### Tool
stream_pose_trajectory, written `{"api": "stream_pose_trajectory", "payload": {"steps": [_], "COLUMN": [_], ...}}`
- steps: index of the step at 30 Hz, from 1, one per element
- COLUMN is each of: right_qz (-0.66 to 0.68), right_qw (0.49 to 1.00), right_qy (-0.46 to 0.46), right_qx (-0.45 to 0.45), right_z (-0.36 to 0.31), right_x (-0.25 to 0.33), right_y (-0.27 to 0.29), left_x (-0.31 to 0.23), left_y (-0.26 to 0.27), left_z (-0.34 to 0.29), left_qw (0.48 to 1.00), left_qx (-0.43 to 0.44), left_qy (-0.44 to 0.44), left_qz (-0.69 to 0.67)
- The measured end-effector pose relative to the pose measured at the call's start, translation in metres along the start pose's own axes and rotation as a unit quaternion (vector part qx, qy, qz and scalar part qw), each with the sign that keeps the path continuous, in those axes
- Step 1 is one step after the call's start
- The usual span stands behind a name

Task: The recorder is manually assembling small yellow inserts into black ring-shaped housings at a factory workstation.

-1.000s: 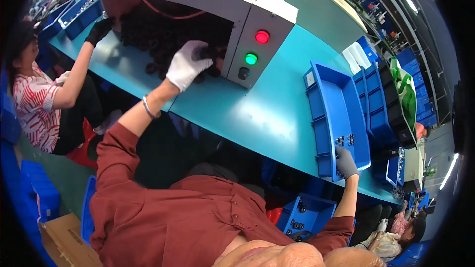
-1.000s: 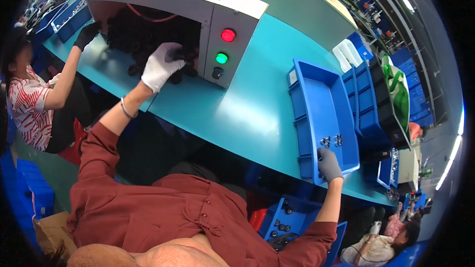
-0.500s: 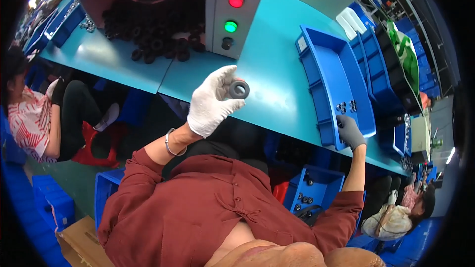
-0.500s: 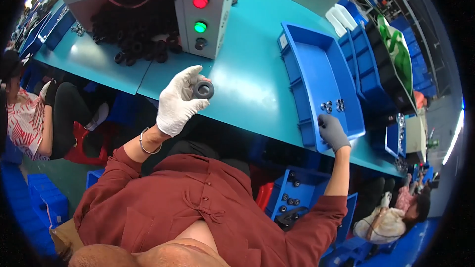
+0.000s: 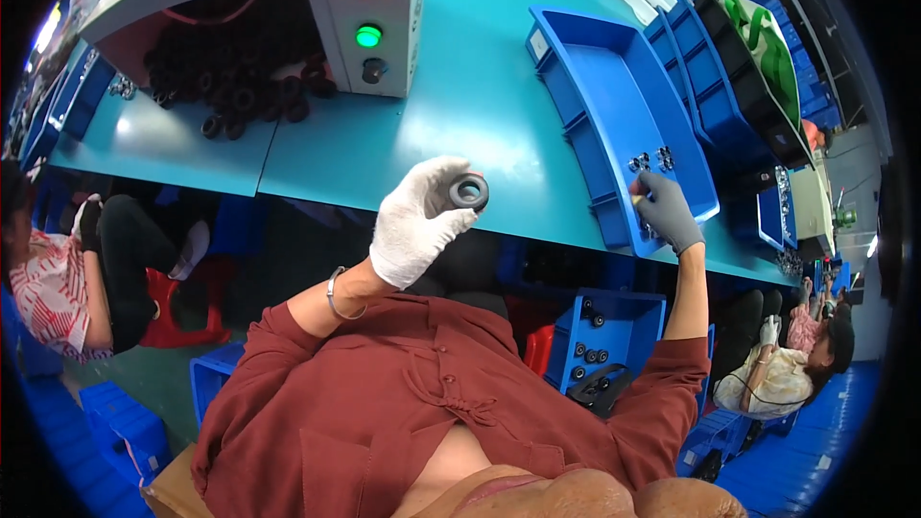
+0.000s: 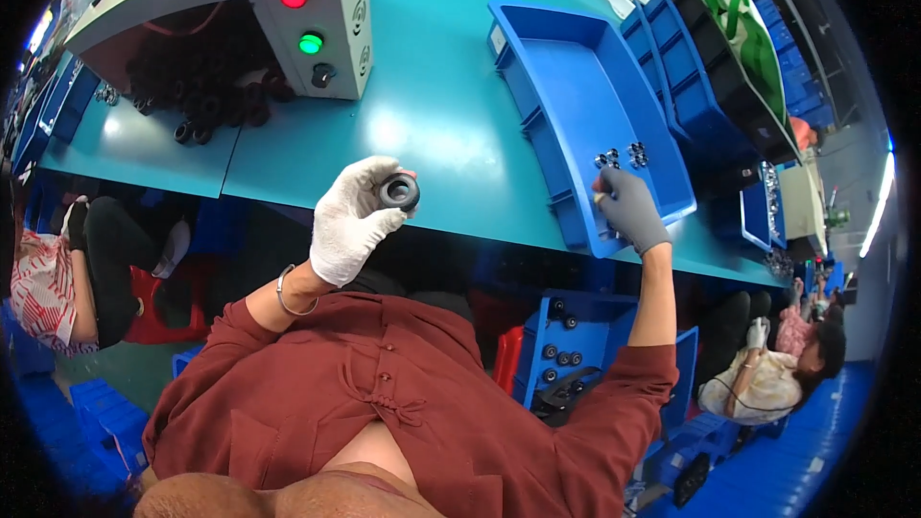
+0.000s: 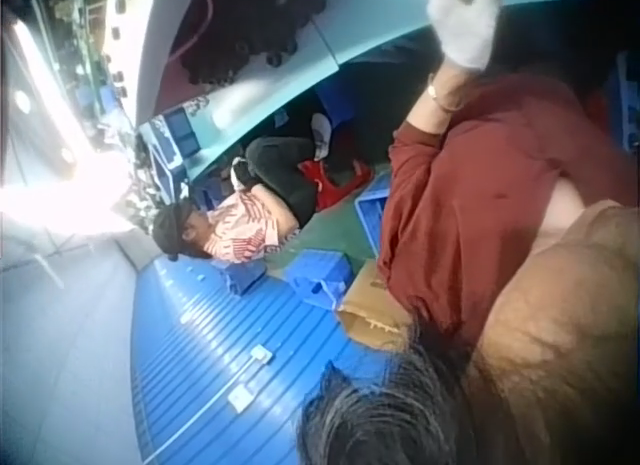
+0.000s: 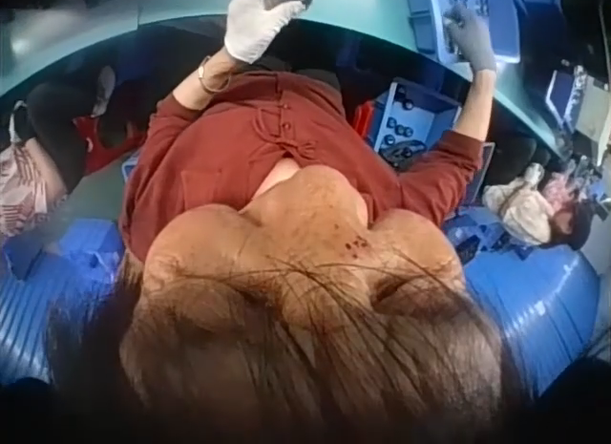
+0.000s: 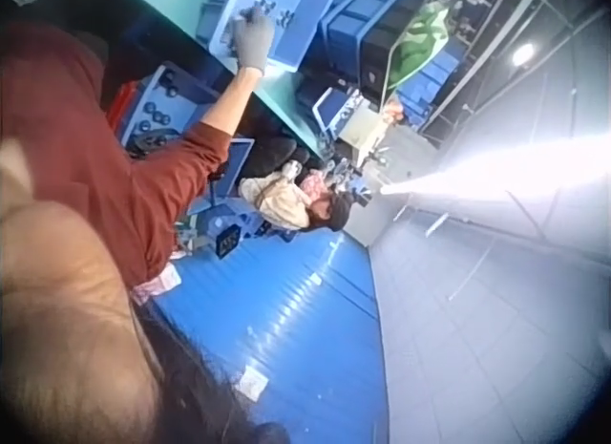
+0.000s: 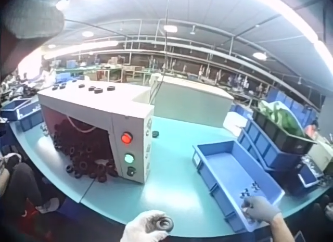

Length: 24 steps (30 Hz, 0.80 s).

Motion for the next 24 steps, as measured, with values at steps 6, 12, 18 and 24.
{"api": "stream_pose_trajectory", "payload": {"steps": [6, 12, 18, 24], "right_qz": [0.255, 0.402, 0.484, 0.539], "right_qw": [0.95, 0.885, 0.857, 0.829], "right_qy": [0.04, 0.075, 0.083, 0.045], "right_qx": [-0.176, -0.221, -0.159, -0.14], "right_z": [-0.013, -0.056, -0.078, -0.078], "right_x": [0.001, 0.075, 0.12, 0.125], "right_y": [0.034, 0.045, -0.001, -0.039], "left_x": [0.036, 0.071, 0.087, 0.08], "left_y": [-0.034, -0.072, -0.078, -0.088], "left_z": [0.006, -0.001, -0.008, -0.008], "left_qw": [0.95, 0.837, 0.803, 0.828], "left_qx": [0.066, 0.095, 0.081, 0.12], "left_qy": [0.159, 0.258, 0.307, 0.272], "left_qz": [-0.262, -0.473, -0.504, -0.475]}}
Point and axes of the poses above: each hand's wrist, its own z-axis towards the middle knuckle, its own y-axis out of the back of the hand, x = y × z, the point moved 10 cm from there along z, towards the middle knuckle, and after that the axes turned 3 degrees about y, right-handed, at the moved point
